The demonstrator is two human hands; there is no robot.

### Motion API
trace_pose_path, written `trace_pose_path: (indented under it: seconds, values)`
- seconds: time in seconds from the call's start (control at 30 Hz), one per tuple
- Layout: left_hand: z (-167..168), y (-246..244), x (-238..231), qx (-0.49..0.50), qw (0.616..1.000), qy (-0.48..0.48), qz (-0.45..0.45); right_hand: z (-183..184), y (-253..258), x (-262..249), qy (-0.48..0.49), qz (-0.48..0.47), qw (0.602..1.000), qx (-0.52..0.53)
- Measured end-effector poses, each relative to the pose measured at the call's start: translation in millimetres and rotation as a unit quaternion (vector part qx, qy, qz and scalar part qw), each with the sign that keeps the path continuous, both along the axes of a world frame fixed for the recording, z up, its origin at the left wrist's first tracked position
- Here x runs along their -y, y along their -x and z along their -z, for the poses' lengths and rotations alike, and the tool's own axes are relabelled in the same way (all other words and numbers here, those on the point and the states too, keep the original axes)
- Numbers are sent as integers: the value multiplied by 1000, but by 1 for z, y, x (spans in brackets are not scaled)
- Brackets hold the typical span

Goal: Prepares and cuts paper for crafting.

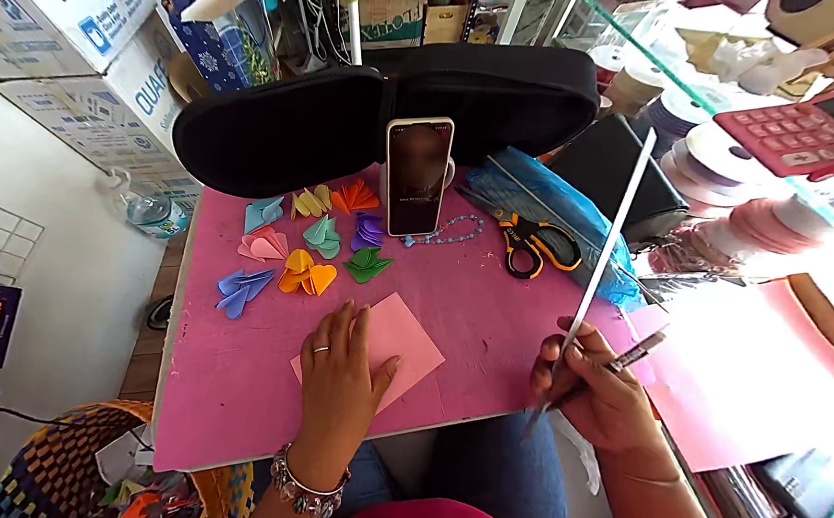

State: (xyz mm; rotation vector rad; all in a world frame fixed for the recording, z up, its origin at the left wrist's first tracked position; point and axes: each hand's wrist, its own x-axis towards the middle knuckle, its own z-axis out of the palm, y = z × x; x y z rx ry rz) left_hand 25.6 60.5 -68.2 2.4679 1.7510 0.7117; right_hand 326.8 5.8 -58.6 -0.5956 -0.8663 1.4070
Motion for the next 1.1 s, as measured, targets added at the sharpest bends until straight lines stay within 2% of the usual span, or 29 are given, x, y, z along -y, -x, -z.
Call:
trace_pose_path:
  seconds: [0.1, 0.23, 1.1]
  values:
    - [5, 0, 0, -12, 1000, -12, -3, 8, -1, -10, 5, 15, 997, -71]
    - [8, -1, 1, -28, 999, -22, -5, 10, -4, -10, 12, 15, 995, -102]
    - [9, -2, 3, -35, 999, -25, -6, 12, 2, -10, 9, 6, 1000, -30]
